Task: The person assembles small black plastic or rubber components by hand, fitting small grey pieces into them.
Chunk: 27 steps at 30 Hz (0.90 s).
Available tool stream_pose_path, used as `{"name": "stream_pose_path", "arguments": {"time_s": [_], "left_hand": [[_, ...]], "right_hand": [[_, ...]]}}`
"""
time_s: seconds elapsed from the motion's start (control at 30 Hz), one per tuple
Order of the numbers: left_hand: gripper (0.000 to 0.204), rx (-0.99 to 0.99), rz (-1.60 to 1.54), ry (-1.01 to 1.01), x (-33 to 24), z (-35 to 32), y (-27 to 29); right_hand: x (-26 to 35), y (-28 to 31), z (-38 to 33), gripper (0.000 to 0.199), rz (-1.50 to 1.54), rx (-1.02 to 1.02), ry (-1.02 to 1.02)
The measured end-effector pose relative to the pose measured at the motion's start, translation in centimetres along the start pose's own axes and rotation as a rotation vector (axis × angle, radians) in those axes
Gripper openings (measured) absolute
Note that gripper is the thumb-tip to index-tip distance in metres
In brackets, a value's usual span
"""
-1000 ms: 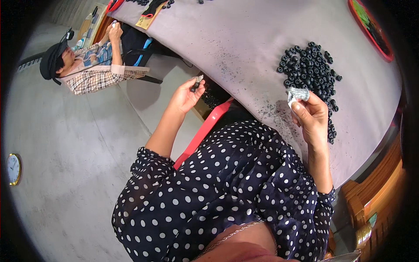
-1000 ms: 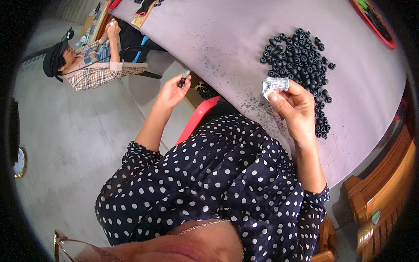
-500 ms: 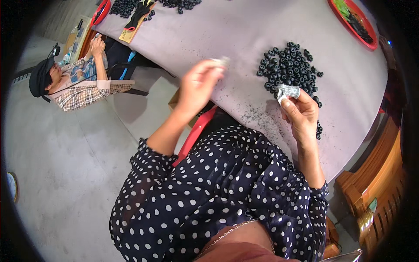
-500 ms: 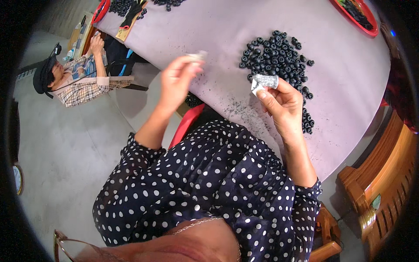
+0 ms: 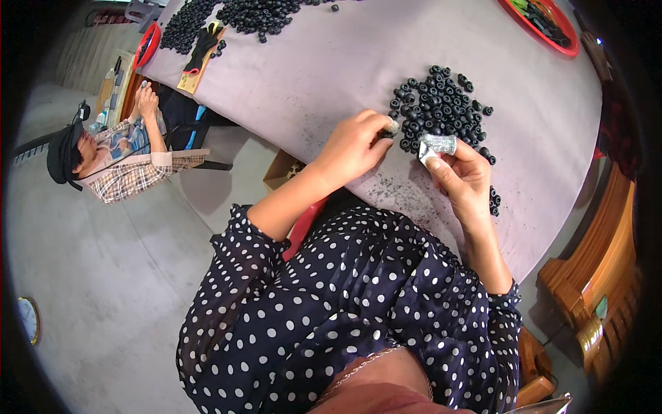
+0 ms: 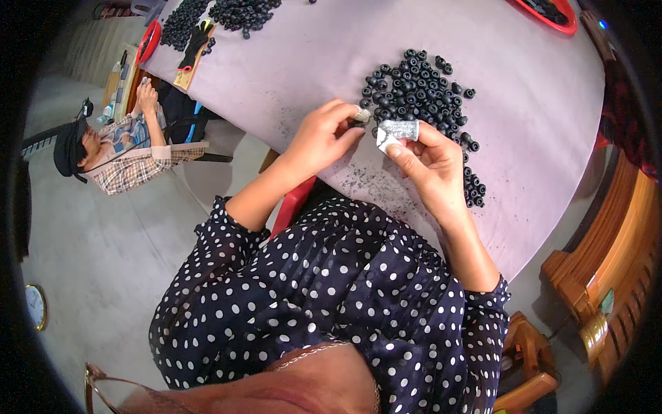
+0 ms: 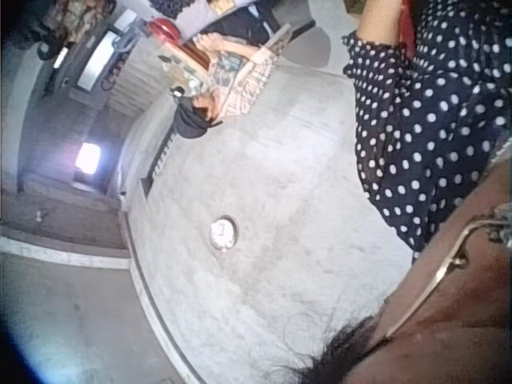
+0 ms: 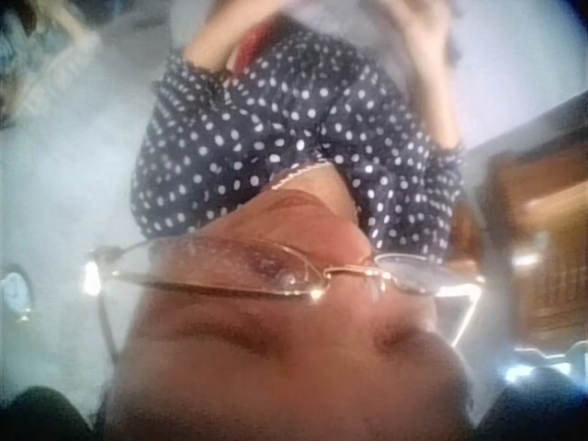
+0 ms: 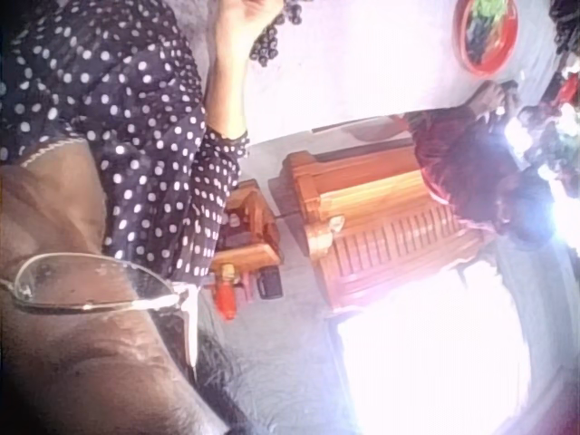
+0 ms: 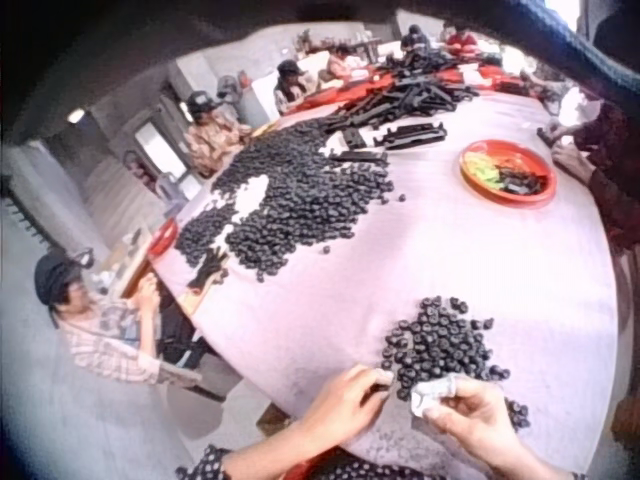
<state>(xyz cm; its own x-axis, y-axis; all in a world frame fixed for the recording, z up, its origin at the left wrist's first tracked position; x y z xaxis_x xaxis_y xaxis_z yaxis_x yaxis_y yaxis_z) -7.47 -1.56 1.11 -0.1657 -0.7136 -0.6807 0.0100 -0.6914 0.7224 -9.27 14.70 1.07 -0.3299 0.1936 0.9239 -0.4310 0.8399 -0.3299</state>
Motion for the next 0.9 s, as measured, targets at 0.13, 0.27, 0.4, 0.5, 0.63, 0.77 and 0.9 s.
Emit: {"name": "stream_pose_path", "arguments": {"time_s": [0.13,0.27,0.4,0.5,0.63,0.77,0.9], "left_hand": [[0.014,0.067,-0.872,0.497,1.6,-2.1,-1.3],[0.019,0.034,-1.522,0.723,1.2,-3.6,-3.3],[0.019,0.08,-1.546,0.656,0.3,-3.4,-3.5],[0.019,0.043,-1.394,0.592,-0.6,-3.3,-3.0],[0.019,0.041,-1.308,0.568,-0.8,-3.3,-2.2],[0.017,-0.007,-1.567,0.679,0.8,-3.5,-2.6],[0.013,-0.048,-1.688,0.718,0.8,-3.8,-3.3]], "right_hand": [[-0.2,-0.6,0.1,0.02,0.018,0.055,0.001],[-1.1,-1.4,-0.2,0.024,0.046,0.133,-0.057],[-0.8,-2.1,-0.3,0.026,0.018,0.13,-0.056],[-0.7,-2.0,-0.3,0.027,-0.004,0.14,-0.024],[-0.9,-1.8,-0.2,0.028,-0.035,0.124,0.0],[-1.1,-1.7,-0.4,0.028,-0.007,0.126,-0.01],[-0.8,-2.1,-0.5,0.028,-0.019,0.14,-0.029]]}}
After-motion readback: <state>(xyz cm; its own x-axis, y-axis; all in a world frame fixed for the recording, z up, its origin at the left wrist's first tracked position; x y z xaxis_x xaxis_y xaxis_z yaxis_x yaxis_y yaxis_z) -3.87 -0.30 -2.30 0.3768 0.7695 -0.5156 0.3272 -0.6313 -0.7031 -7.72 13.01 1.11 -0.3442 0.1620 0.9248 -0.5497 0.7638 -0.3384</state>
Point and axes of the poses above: each hand's wrist, its own z-axis towards the middle knuckle, its own y-axis out of the back of the hand, x = y × z, the point moved 7 cm from there along z, towards the middle knuckle, and after that the axes turned 1 degree about z, right-handed, at the moved point
